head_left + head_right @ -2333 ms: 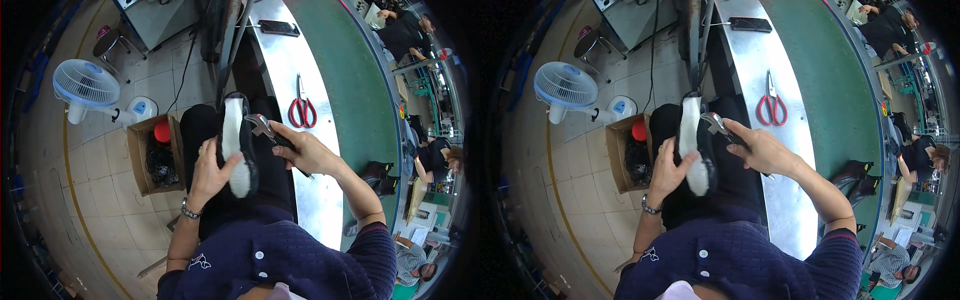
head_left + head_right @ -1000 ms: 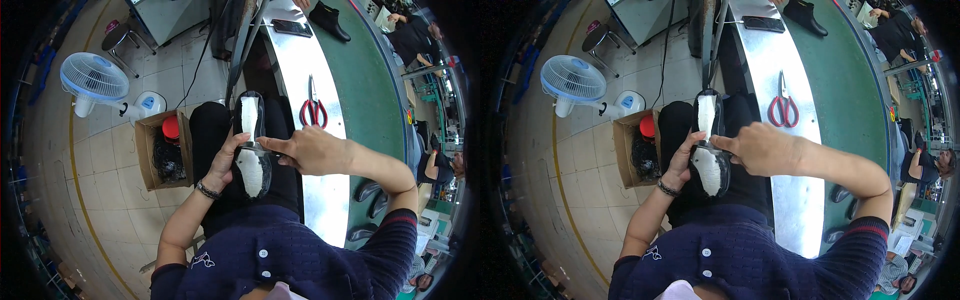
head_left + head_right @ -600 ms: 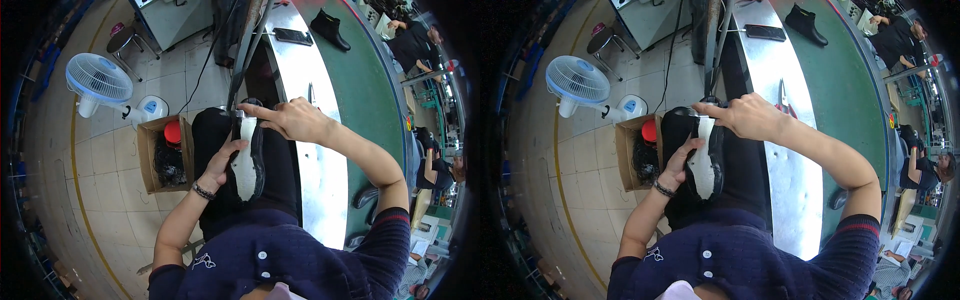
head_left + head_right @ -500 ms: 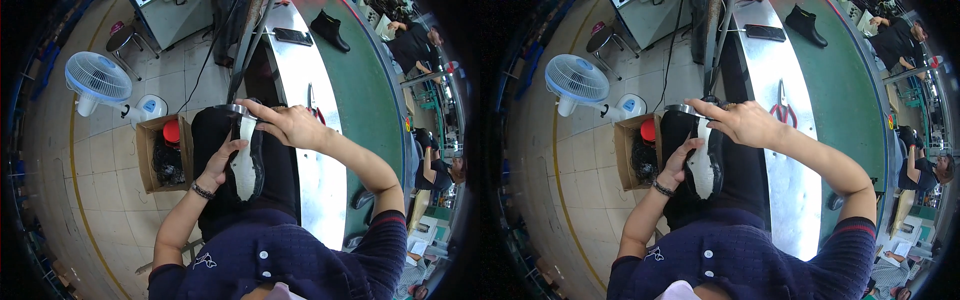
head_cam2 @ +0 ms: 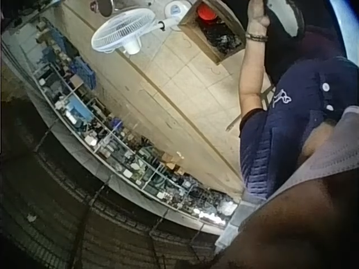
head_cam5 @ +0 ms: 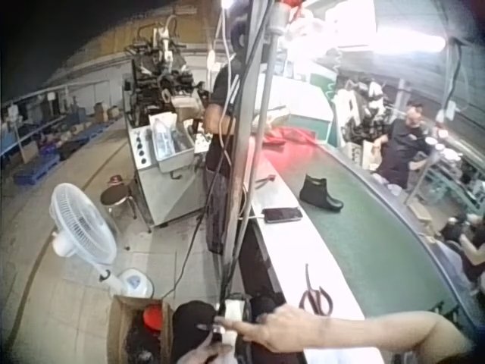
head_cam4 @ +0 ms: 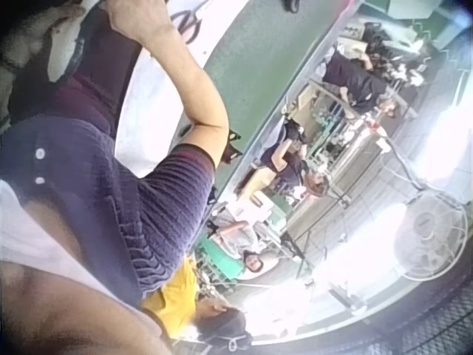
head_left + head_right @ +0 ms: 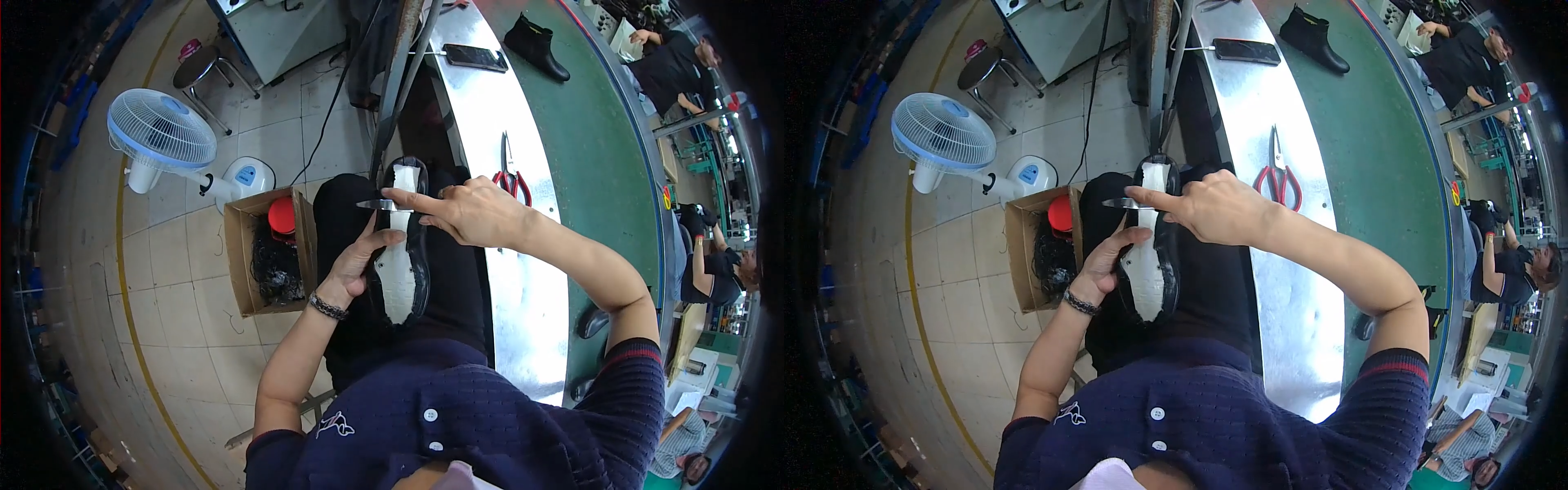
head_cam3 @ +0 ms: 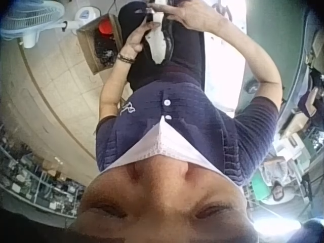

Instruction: Finalize the construction of a black leather boot by pulling and trimming the leather over the last and securing the bottom.

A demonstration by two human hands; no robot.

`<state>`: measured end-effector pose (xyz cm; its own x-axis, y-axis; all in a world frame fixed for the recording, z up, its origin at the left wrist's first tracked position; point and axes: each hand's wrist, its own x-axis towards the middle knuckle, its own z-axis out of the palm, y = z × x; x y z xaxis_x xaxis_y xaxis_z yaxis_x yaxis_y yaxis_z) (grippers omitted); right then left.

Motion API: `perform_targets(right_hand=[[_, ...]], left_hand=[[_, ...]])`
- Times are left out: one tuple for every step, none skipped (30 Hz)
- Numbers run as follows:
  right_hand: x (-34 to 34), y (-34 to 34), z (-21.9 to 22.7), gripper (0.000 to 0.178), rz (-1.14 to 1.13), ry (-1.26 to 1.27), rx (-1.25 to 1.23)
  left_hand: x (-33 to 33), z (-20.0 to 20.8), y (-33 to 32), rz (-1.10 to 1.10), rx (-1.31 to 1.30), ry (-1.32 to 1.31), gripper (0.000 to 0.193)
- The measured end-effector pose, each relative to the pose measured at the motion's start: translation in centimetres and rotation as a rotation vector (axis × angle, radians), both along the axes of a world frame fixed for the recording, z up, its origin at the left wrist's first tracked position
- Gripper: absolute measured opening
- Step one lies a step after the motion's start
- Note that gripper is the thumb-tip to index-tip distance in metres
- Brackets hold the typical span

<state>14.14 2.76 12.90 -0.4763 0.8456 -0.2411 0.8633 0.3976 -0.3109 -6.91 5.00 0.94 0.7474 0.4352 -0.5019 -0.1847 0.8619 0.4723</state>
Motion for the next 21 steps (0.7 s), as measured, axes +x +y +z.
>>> perform_targets(right_hand=[[0.0,-0.2,0.4,0.059,0.02,-0.002,0.01],[0.0,-0.6,-0.2,0.059,0.017,-0.004,0.007],[0.0,-1.1,-1.2,0.06,-0.034,0.146,0.06],[-0.1,-1.5,-1.8,0.06,-0.086,0.297,0.115],[0.1,-1.6,-2.0,0.06,-0.089,0.296,0.114],[0.4,-1.6,-2.1,0.06,-0.087,0.166,-0.008],[0.3,-1.3,-2.0,0.061,-0.081,0.037,-0.13],[0.3,-1.2,-1.6,0.062,-0.048,0.016,-0.137],[0.2,-1.2,-1.0,0.062,-0.05,0.017,-0.137],[0.0,-1.3,-0.5,0.061,-0.025,0.066,-0.076],[-0.2,-1.6,-0.3,0.061,-0.001,0.116,-0.016],[-0.4,-2.0,-0.7,0.06,-0.021,0.221,0.033],[-0.5,-2.1,-0.9,0.06,-0.025,0.22,0.033],[-0.5,-2.2,-1.1,0.061,-0.047,0.14,-0.055],[-0.5,-2.3,-1.5,0.062,-0.068,0.061,-0.144],[-0.3,-1.9,-1.6,0.064,-0.031,0.099,-0.123],[-0.2,-1.8,-1.4,0.064,-0.034,0.101,-0.122],[-0.1,-1.7,-1.0,0.064,0.03,0.045,-0.046],[-0.3,-1.6,-0.3,0.064,0.095,-0.011,0.027],[-0.7,-1.8,0.1,0.064,0.097,-0.009,0.024],[-1.2,-2.2,0.4,0.064,0.052,0.088,0.036]], left_hand=[[0.1,0.2,0.1,-0.034,0.027,-0.001,0.081],[0.2,0.2,0.2,-0.068,0.054,-0.003,0.083],[0.3,0.2,0.3,-0.07,0.051,-0.004,0.083],[0.3,0.2,0.3,-0.06,0.05,-0.004,0.083],[0.3,0.1,0.2,-0.05,0.048,-0.003,0.083],[0.2,0.1,0.1,-0.054,0.047,-0.004,0.083],[0.1,0.1,0.1,-0.059,0.044,0.003,0.083],[-0.1,0.1,0.2,-0.064,0.04,0.01,0.083],[-0.1,0.3,0.3,-0.065,0.04,0.01,0.083],[-0.2,0.5,0.3,-0.072,0.05,0.027,0.082],[-0.3,0.7,0.2,-0.079,0.059,0.044,0.081],[-0.6,0.5,0.2,-0.103,0.084,0.01,0.079],[-0.6,0.3,0.2,-0.107,0.084,0.009,0.079],[-0.5,0.1,0.2,-0.119,0.104,0.011,0.078],[-0.4,-0.2,0.2,-0.13,0.124,0.014,0.077],[-0.5,-0.4,0.2,-0.124,0.13,0.031,0.076],[-0.5,-0.6,0.2,-0.127,0.131,0.032,0.076],[-0.6,-0.8,0.1,-0.106,0.108,0.017,0.072],[-0.7,-1.2,0.0,-0.084,0.082,0.003,0.067],[-1.0,-1.8,0.0,-0.143,0.096,-0.053,0.072],[-1.2,-2.0,-0.3,-0.141,0.092,-0.051,0.072]])
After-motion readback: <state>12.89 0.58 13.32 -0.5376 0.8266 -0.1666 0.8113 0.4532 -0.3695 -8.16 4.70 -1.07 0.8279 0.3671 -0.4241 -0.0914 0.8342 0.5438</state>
